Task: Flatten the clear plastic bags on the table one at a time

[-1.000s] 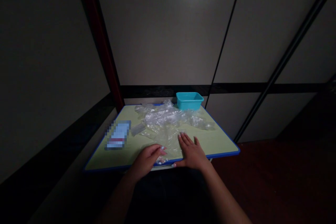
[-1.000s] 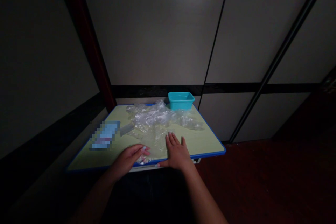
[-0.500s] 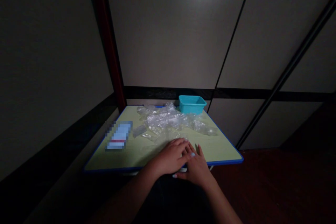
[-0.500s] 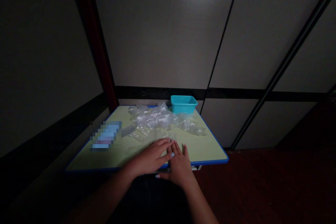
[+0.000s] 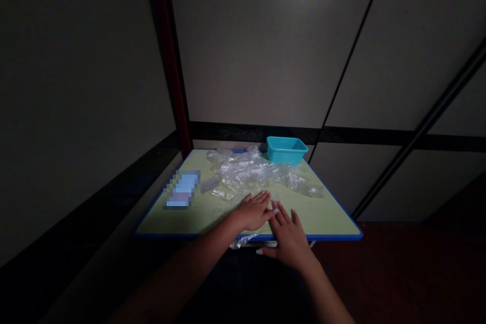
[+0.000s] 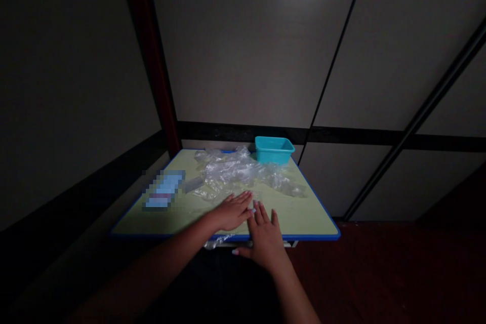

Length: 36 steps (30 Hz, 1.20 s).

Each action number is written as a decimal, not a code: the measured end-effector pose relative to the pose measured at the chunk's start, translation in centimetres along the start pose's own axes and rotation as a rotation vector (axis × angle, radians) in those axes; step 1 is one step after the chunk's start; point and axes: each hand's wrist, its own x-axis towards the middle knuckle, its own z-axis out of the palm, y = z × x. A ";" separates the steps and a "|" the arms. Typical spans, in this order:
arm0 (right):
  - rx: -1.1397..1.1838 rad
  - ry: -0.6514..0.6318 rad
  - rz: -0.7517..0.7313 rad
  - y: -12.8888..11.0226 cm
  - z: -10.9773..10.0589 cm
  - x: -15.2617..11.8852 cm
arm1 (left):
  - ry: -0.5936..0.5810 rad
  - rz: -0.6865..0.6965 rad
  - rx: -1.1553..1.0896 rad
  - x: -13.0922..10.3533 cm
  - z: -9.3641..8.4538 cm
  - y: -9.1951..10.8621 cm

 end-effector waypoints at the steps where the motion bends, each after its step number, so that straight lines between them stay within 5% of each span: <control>1: -0.007 -0.006 0.003 -0.1 -0.2 0.0 | -0.041 -0.006 0.084 -0.2 -0.3 0.1; 5: -0.020 -0.034 0.014 -0.4 -0.7 -0.2 | -0.288 -0.068 0.629 -0.6 -1.0 0.8; 8: -0.024 -0.063 0.014 -0.4 -1.0 -0.2 | -0.296 -0.133 0.797 -0.5 -1.5 0.9; 18: -0.014 -0.077 -0.014 -0.1 -0.9 -0.6 | -0.272 -0.234 0.826 -1.1 -4.4 -0.6; 25: 0.118 -0.116 -0.036 1.1 -2.0 -0.7 | -0.193 -0.274 0.845 -3.0 -3.5 0.3; 32: 0.214 -0.009 -0.133 -1.6 -3.3 2.7 | -0.143 -0.303 0.880 -3.4 -3.2 0.5; 36: 0.174 -0.025 -0.005 -1.3 -2.1 4.9 | -0.136 -0.320 0.911 -3.3 -3.1 0.3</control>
